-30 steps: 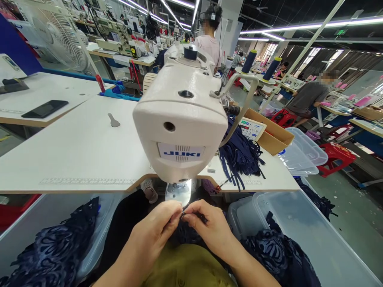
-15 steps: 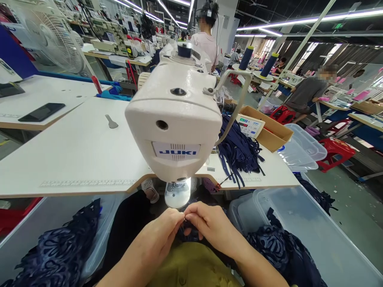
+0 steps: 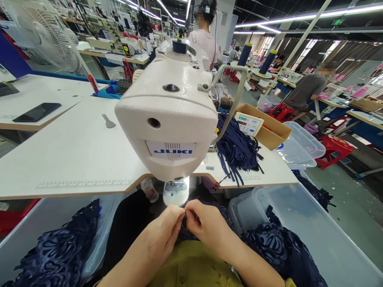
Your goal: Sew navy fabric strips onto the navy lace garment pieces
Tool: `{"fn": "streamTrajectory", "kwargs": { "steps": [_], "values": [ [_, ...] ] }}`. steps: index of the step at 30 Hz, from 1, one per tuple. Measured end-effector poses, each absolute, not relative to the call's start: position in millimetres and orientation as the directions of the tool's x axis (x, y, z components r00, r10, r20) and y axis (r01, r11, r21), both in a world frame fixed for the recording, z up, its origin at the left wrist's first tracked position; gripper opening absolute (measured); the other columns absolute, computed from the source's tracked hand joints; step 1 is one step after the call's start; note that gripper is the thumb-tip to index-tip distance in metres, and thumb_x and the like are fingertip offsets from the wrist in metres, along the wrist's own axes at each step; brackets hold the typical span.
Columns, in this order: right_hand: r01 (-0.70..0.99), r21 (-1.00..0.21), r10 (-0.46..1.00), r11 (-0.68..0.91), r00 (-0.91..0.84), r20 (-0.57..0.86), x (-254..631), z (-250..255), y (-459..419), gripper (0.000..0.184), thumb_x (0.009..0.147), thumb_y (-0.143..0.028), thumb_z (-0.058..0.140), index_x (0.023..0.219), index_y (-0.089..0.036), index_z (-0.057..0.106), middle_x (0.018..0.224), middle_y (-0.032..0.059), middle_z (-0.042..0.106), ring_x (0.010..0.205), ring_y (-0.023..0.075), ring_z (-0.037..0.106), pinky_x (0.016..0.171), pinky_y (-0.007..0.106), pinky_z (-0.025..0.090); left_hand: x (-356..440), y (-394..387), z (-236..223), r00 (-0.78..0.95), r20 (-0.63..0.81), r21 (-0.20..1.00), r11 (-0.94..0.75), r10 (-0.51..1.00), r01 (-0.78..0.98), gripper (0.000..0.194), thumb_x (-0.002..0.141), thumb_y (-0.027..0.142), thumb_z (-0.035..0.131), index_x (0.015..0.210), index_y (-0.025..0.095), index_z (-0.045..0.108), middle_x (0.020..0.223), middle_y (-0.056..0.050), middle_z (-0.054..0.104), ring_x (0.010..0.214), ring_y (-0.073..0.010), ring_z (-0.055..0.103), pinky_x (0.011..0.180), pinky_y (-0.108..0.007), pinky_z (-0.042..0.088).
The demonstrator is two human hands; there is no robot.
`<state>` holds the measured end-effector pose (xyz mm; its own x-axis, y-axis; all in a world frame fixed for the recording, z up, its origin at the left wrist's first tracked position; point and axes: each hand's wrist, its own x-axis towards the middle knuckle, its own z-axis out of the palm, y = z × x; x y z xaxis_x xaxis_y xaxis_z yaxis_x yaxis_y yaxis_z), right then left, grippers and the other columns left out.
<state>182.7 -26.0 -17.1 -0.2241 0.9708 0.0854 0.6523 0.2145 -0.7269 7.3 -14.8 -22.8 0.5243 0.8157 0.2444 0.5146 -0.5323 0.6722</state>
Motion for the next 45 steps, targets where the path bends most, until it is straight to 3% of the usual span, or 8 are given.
{"fn": "streamTrajectory", "kwargs": {
  "steps": [6, 11, 14, 20, 27, 32, 38, 45],
  "values": [
    [0.733, -0.666, 0.99, 0.138, -0.119, 0.075, 180.1, -18.4, -23.7, 0.013, 0.083, -0.018, 0.042, 0.081, -0.023, 0.054, 0.051, -0.0052, 0.052, 0.047, 0.011, 0.053, 0.048, 0.02, 0.032, 7.9, -9.8, -17.7, 0.567, 0.147, 0.672, -0.502, 0.811, 0.544, 0.018, 0.093, 0.026, 0.038, 0.084, 0.022, 0.054, 0.07, 0.003, 0.052, 0.06, -0.0085, 0.051, 0.057, -0.017, 0.044],
    [0.459, -0.888, 0.946, 0.03, -0.299, -0.123, 195.0, 1.7, -22.4, 0.014, 0.094, -0.027, 0.04, 0.098, -0.023, 0.053, 0.059, -0.0071, 0.052, 0.05, 0.0086, 0.056, 0.049, 0.016, 0.039, -1.5, -7.0, -11.4, 0.623, 0.298, 0.656, -0.629, 0.724, 0.417, 0.013, 0.089, 0.019, 0.048, 0.083, 0.023, 0.059, 0.113, -0.004, 0.062, 0.088, -0.0106, 0.063, 0.078, -0.019, 0.05],
    [0.293, -0.955, 0.941, 0.045, -0.334, -0.058, 203.3, 7.6, -17.6, 0.024, 0.098, -0.036, 0.035, 0.109, -0.022, 0.051, 0.075, -0.0034, 0.056, 0.064, 0.0093, 0.057, 0.059, 0.018, 0.047, -3.0, -8.0, -13.1, 0.619, 0.334, 0.668, -0.642, 0.711, 0.378, 0.014, 0.089, 0.017, 0.047, 0.078, 0.022, 0.054, 0.105, -0.002, 0.064, 0.086, -0.0086, 0.064, 0.075, -0.016, 0.049],
    [0.419, -0.868, 0.938, 0.267, -0.319, 0.135, 208.0, 5.4, -6.5, 0.028, 0.088, -0.037, 0.061, 0.111, -0.023, 0.056, 0.087, -0.0016, 0.057, 0.075, 0.0113, 0.052, 0.067, 0.022, 0.042, -0.8, -3.7, -14.4, 0.53, 0.171, 0.857, -0.391, 0.83, 0.336, 0.001, 0.086, 0.025, 0.056, 0.086, 0.024, 0.056, 0.094, 0.001, 0.067, 0.084, -0.0105, 0.064, 0.075, -0.019, 0.051],
    [0.539, -0.713, 0.867, 0.449, -0.07, 0.493, 203.2, -11.8, -15.3, 0.015, 0.095, -0.033, 0.052, 0.092, -0.024, 0.062, 0.099, 0.0047, 0.064, 0.1, 0.0202, 0.054, 0.093, 0.036, 0.038, -1.2, -2.3, -10.2, 0.385, 0.058, 0.946, -0.174, 0.921, 0.273, 0.013, 0.084, 0.034, 0.059, 0.08, 0.023, 0.062, 0.086, 0.001, 0.069, 0.079, -0.0126, 0.065, 0.072, -0.02, 0.053],
    [0.35, -0.882, 0.946, 0.315, -0.193, 0.261, 193.4, -26.9, -28.5, 0.041, 0.096, -0.052, 0.038, 0.096, -0.023, 0.067, 0.091, 0.0045, 0.067, 0.088, 0.0192, 0.058, 0.082, 0.032, 0.042, 4.1, -5.5, -14.7, 0.355, -0.052, 0.974, -0.03, 0.933, 0.223, 0.019, 0.083, 0.042, 0.061, 0.082, 0.023, 0.06, 0.078, 0.003, 0.067, 0.061, -0.0106, 0.06, 0.055, -0.019, 0.052],
    [-0.158, -0.979, 0.991, 0.13, -0.012, 0.133, 174.7, -40.4, -30.5, 0.021, 0.083, -0.042, 0.067, 0.095, -0.025, 0.067, 0.09, 0.0003, 0.061, 0.085, 0.0151, 0.06, 0.076, 0.024, 0.048, 9.6, -9.1, -22.9, 0.35, 0.144, 0.896, -0.272, 0.926, 0.352, 0.011, 0.084, 0.036, 0.058, 0.085, 0.026, 0.062, 0.078, 0.005, 0.068, 0.071, -0.0105, 0.064, 0.063, -0.016, 0.05],
    [-0.062, -0.936, 0.929, 0.347, 0.159, 0.334, 165.2, -42.9, -29.3, 0.012, 0.089, -0.018, 0.061, 0.089, -0.028, 0.068, 0.084, -0.0025, 0.066, 0.081, 0.0116, 0.062, 0.074, 0.021, 0.048, 11.7, -13.6, -28.0, 0.353, 0.258, 0.811, -0.4, 0.899, 0.426, 0.005, 0.088, 0.029, 0.052, 0.091, 0.026, 0.055, 0.083, 0.006, 0.065, 0.073, -0.0083, 0.063, 0.067, -0.015, 0.05]
  ]
}}
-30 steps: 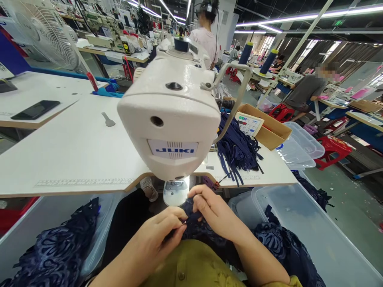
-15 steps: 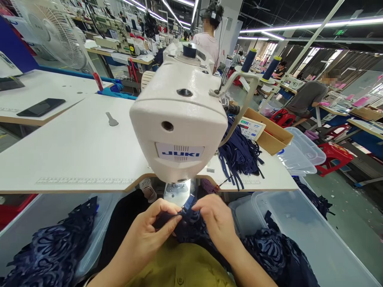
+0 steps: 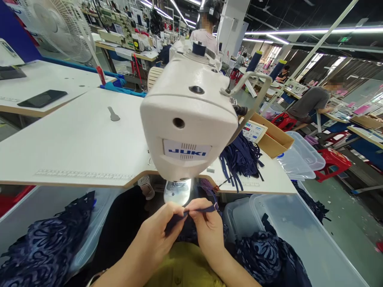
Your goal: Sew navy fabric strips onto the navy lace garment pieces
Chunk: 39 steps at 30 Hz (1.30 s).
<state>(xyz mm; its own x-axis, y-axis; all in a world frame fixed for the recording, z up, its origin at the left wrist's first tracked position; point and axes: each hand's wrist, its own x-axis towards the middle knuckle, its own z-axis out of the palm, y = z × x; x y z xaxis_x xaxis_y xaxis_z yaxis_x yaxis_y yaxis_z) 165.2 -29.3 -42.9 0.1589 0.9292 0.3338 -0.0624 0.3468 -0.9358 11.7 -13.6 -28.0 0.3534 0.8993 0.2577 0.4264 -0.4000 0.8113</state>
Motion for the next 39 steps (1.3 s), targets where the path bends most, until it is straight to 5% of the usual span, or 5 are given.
{"fn": "streamTrajectory", "kwargs": {
  "steps": [13, 20, 27, 32, 39],
  "values": [
    [-0.003, -0.813, 0.803, 0.583, 0.157, 0.575, 167.8, -57.8, -29.7, 0.028, 0.085, -0.008, 0.064, 0.101, -0.03, 0.066, 0.09, -0.001, 0.069, 0.086, 0.0149, 0.063, 0.077, 0.03, 0.052, 13.0, -13.7, -28.6, 0.385, 0.304, 0.816, -0.446, 0.872, 0.368, 0.02, 0.09, 0.028, 0.055, 0.109, 0.031, 0.055, 0.097, 0.007, 0.067, 0.084, -0.0066, 0.065, 0.075, -0.012, 0.052],
    [0.084, -0.777, 0.748, 0.624, 0.227, 0.624, 165.9, -56.7, -32.7, 0.026, 0.084, -0.005, 0.064, 0.093, -0.029, 0.067, 0.091, -0.0015, 0.064, 0.084, 0.0129, 0.061, 0.072, 0.026, 0.053, 17.6, -18.6, -33.8, 0.362, 0.586, 0.582, -0.688, 0.725, 0.434, 0.018, 0.093, 0.023, 0.05, 0.11, 0.022, 0.056, 0.096, 0.0, 0.068, 0.088, -0.0082, 0.067, 0.083, -0.014, 0.052],
    [0.184, -0.71, 0.686, 0.68, 0.181, 0.705, 166.4, -55.2, -33.3, 0.025, 0.087, -0.006, 0.059, 0.097, -0.029, 0.064, 0.087, -0.0002, 0.065, 0.078, 0.0142, 0.061, 0.069, 0.029, 0.052, 18.3, -22.8, -38.9, 0.361, 0.625, 0.515, -0.713, 0.692, 0.475, 0.021, 0.094, 0.023, 0.048, 0.113, 0.02, 0.054, 0.099, -0.002, 0.068, 0.091, -0.0086, 0.067, 0.087, -0.016, 0.052],
    [0.23, -0.705, 0.698, 0.67, 0.128, 0.705, 170.8, -56.5, -33.3, 0.026, 0.088, -0.004, 0.055, 0.096, -0.027, 0.061, 0.087, -0.0002, 0.063, 0.078, 0.0137, 0.06, 0.071, 0.029, 0.051, 17.6, -22.7, -35.3, 0.339, 0.593, 0.59, -0.681, 0.73, 0.434, 0.019, 0.092, 0.024, 0.052, 0.11, 0.022, 0.056, 0.098, 0.001, 0.068, 0.089, -0.008, 0.067, 0.087, -0.015, 0.052],
    [0.449, -0.777, 0.891, 0.441, -0.116, 0.439, 183.3, -25.6, -25.2, 0.013, 0.091, -0.013, 0.052, 0.09, -0.023, 0.059, 0.085, 0.0004, 0.063, 0.081, 0.0146, 0.059, 0.074, 0.026, 0.048, 10.8, -14.7, -25.6, 0.419, 0.266, 0.837, -0.424, 0.868, 0.346, 0.017, 0.093, 0.032, 0.048, 0.097, 0.025, 0.063, 0.07, 0.006, 0.066, 0.059, -0.0075, 0.064, 0.058, -0.012, 0.052]
  ]
}}
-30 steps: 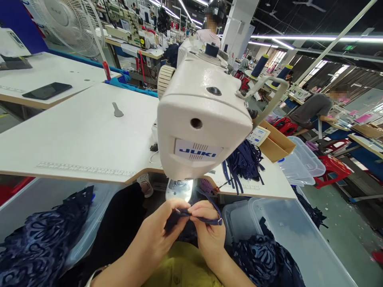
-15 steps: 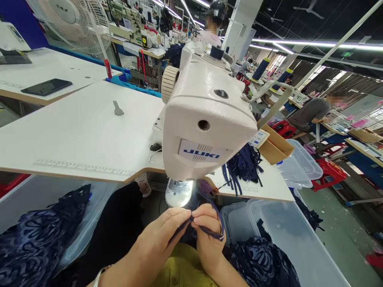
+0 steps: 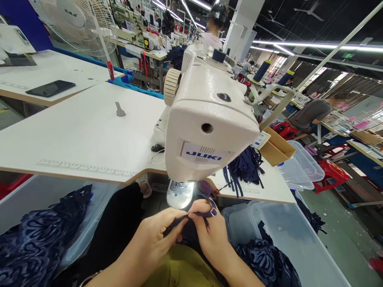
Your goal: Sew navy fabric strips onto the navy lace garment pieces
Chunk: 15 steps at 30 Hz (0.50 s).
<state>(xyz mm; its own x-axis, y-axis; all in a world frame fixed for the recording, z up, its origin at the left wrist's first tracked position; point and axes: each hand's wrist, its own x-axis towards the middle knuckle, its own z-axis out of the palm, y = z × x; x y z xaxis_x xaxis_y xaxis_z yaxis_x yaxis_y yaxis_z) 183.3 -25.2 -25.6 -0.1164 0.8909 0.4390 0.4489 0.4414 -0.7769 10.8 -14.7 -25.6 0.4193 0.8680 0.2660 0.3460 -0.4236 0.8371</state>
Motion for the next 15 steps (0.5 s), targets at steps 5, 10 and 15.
{"fn": "streamTrajectory", "kwargs": {
  "steps": [5, 10, 15],
  "values": [
    [0.539, -0.763, 0.929, 0.356, -0.114, 0.353, 178.8, -16.1, -3.8, 0.009, 0.094, -0.018, 0.049, 0.092, -0.022, 0.057, 0.086, 0.0018, 0.063, 0.082, 0.0172, 0.058, 0.074, 0.028, 0.046, -1.5, -12.3, -32.3, 0.238, 0.612, 0.464, -0.586, 0.754, 0.665, 0.034, 0.087, 0.032, 0.06, 0.119, 0.022, 0.056, 0.11, -0.005, 0.066, 0.097, -0.0156, 0.064, 0.086, -0.023, 0.052],
    [0.511, -0.812, 0.955, 0.281, -0.063, 0.291, 172.3, -23.5, 8.2, 0.01, 0.09, -0.018, 0.053, 0.098, -0.023, 0.057, 0.09, 0.0018, 0.06, 0.083, 0.0168, 0.055, 0.076, 0.028, 0.046, -7.7, -5.4, -29.6, 0.534, 0.716, -0.005, -0.762, 0.449, 0.647, 0.04, 0.084, 0.014, 0.062, 0.124, 0.015, 0.056, 0.117, -0.006, 0.067, 0.115, -0.0169, 0.057, 0.11, -0.032, 0.032],
    [0.23, -0.969, 0.995, 0.091, 0.021, 0.099, 172.4, -29.0, 18.5, 0.016, 0.082, -0.02, 0.061, 0.094, -0.021, 0.05, 0.08, -0.0027, 0.049, 0.068, 0.012, 0.05, 0.067, 0.025, 0.047, -8.5, 5.5, -43.0, 0.641, 0.621, -0.078, -0.779, 0.45, 0.622, 0.036, 0.093, 0.014, 0.046, 0.127, 0.022, 0.055, 0.127, 0.0, 0.063, 0.12, -0.0147, 0.054, 0.11, -0.031, 0.022]
  ]
}}
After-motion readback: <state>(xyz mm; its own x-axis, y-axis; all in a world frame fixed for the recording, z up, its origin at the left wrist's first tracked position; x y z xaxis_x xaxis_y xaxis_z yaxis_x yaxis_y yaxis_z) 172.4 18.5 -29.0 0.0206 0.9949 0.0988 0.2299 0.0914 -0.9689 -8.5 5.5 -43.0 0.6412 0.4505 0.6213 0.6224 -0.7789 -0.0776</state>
